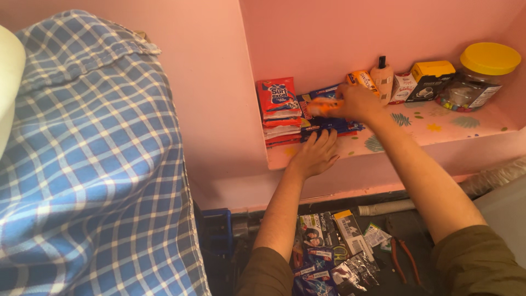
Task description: The person sits on the floor and organizes multiple packets of laundry detergent and other small boxes onto a pink wall shelf. They pick up items from a pile on the floor and place them in neat stacks on the shelf.
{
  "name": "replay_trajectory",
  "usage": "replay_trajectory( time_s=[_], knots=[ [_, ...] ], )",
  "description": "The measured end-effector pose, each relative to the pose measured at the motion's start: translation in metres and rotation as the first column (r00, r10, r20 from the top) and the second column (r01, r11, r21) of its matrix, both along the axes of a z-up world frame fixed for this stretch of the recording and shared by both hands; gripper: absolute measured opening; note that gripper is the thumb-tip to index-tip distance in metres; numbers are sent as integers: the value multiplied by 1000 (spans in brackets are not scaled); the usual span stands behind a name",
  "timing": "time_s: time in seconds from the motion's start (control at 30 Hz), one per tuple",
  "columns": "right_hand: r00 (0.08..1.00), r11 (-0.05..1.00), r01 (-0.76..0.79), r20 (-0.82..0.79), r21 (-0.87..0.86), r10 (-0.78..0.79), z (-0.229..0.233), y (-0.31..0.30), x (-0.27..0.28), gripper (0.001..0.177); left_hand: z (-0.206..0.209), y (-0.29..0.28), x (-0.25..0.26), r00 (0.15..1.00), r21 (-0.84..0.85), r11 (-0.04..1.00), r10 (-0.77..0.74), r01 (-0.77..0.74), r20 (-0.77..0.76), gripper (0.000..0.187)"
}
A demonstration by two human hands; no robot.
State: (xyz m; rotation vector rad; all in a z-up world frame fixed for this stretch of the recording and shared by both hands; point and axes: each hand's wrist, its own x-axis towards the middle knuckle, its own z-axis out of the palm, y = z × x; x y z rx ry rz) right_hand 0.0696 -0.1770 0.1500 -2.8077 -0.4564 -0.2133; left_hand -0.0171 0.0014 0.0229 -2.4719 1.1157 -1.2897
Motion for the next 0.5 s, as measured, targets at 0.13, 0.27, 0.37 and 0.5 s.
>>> replay_trajectory(
  time_s=[0.13, 0.27, 0.37, 0.5],
  knots=[
    [986, 970, -44, 165, 239, 4, -34, 25, 2, 65, 1, 0, 0, 1000, -20, 1000, -4, 4, -12, 48],
    [953, 924, -296, 147, 241, 267, -55, 34, 11, 50, 0, 0, 1, 1000, -39, 999, -8, 8, 16, 49],
    [974, 960, -178, 180, 216, 140, -62, 41, 11, 40, -2, -1, 2, 999, -45, 999, -20, 18, -36, 49],
    [935, 930, -211, 338, 301, 103, -64, 57, 9, 36, -3, -1, 2, 999, -32, 999, 1, -2, -40, 52]
  ],
)
